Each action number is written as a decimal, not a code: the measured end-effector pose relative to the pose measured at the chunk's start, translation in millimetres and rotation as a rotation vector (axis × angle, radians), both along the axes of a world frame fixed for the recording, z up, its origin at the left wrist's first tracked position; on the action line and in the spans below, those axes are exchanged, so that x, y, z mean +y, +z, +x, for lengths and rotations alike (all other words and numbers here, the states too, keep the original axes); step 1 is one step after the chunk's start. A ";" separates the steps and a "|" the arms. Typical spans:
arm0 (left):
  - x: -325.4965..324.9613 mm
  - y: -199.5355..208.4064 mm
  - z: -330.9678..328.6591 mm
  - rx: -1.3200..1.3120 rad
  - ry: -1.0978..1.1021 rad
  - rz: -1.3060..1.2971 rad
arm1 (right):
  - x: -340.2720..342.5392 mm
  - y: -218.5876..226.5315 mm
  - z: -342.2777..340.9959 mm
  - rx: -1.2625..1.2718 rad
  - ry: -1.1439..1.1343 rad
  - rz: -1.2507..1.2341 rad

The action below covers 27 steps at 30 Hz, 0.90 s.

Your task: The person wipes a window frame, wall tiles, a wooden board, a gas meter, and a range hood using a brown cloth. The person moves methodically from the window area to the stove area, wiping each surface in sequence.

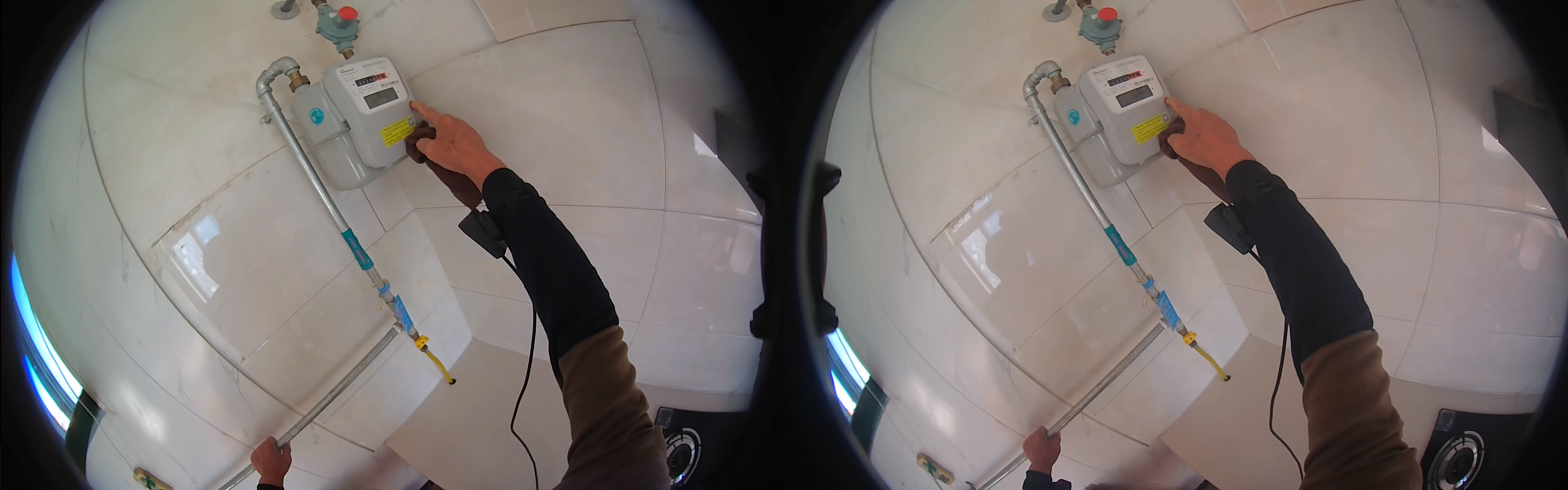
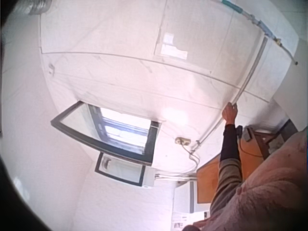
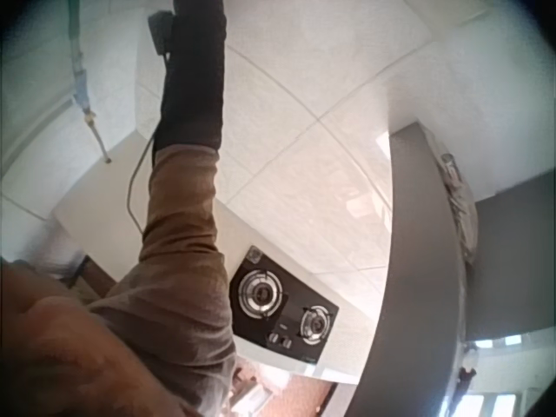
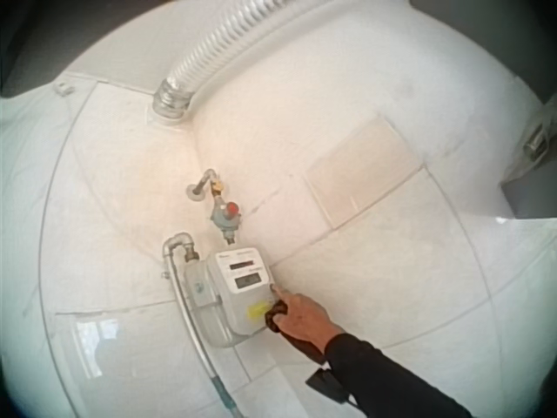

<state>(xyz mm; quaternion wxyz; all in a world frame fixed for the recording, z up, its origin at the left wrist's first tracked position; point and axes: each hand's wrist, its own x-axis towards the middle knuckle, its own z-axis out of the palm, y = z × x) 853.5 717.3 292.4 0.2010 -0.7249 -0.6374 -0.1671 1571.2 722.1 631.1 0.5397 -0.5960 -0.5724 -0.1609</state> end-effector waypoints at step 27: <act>8.1 -3.5 -11.7 0.036 0.053 -0.025 | -0.6 -11.4 6.3 0.011 0.107 0.061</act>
